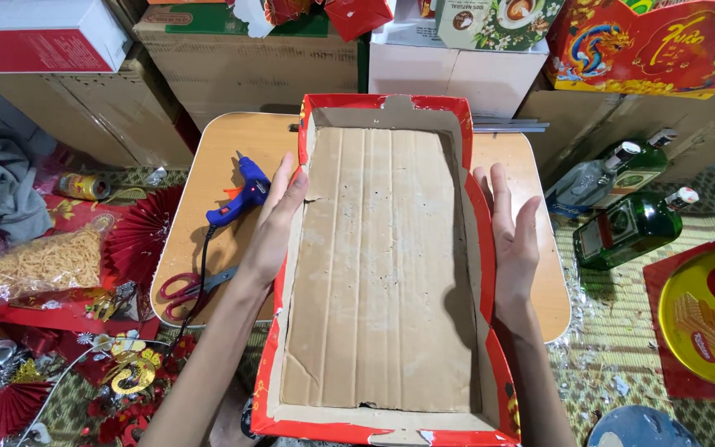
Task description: Assembling a cardboard tray or box using a hot glue gun and scissors
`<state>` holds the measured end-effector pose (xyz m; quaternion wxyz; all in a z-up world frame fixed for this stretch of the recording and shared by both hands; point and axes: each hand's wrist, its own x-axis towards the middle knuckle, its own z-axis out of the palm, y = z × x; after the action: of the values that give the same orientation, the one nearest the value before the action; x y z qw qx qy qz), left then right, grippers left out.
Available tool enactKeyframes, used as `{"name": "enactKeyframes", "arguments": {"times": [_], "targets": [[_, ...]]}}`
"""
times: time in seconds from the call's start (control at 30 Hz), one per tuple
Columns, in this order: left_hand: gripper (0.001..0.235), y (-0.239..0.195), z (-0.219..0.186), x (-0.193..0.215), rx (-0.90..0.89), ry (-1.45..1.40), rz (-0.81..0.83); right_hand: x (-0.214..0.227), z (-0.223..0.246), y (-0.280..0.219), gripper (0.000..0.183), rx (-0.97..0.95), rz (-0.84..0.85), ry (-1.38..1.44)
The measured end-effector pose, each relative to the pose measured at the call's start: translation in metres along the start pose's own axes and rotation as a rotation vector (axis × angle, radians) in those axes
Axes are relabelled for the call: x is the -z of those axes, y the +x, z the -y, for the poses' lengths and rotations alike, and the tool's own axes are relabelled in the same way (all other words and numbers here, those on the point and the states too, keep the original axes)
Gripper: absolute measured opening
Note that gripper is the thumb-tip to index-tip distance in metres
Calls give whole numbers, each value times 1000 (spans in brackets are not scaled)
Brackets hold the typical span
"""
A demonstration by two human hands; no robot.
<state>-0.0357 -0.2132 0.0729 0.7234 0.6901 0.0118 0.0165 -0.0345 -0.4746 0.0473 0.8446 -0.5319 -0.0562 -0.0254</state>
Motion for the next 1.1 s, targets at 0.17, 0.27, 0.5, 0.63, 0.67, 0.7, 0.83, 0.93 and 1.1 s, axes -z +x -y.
{"name": "enactKeyframes", "arguments": {"times": [0.17, 0.27, 0.5, 0.63, 0.67, 0.7, 0.83, 0.93, 1.1], "targets": [[86, -1, -1, -1, 1, 6, -4, -1, -2, 1, 95, -4, -10, -37], [86, -2, -3, -3, 0, 9, -6, 7, -9, 5, 90, 2, -19, -53], [84, -3, -6, -4, 6, -1, -9, 15, -13, 9, 84, 27, -20, -80], [83, -3, -7, -5, 7, -6, -7, 12, -12, 7, 82, 36, -29, -96], [83, -3, -7, -5, 4, -12, -8, 12, -12, 8, 81, 39, -26, -94], [83, -3, -7, -5, 1, -18, -8, 13, -12, 8, 81, 41, -23, -93], [83, -3, -9, -5, 23, -28, -14, 14, -13, 9, 80, 48, -27, -117], [83, -3, -8, -5, 30, -51, -15, 13, -13, 8, 79, 41, -16, -134], [84, -9, -23, -7, 25, -74, -27, 13, -11, 9, 82, 73, 12, -93]]}}
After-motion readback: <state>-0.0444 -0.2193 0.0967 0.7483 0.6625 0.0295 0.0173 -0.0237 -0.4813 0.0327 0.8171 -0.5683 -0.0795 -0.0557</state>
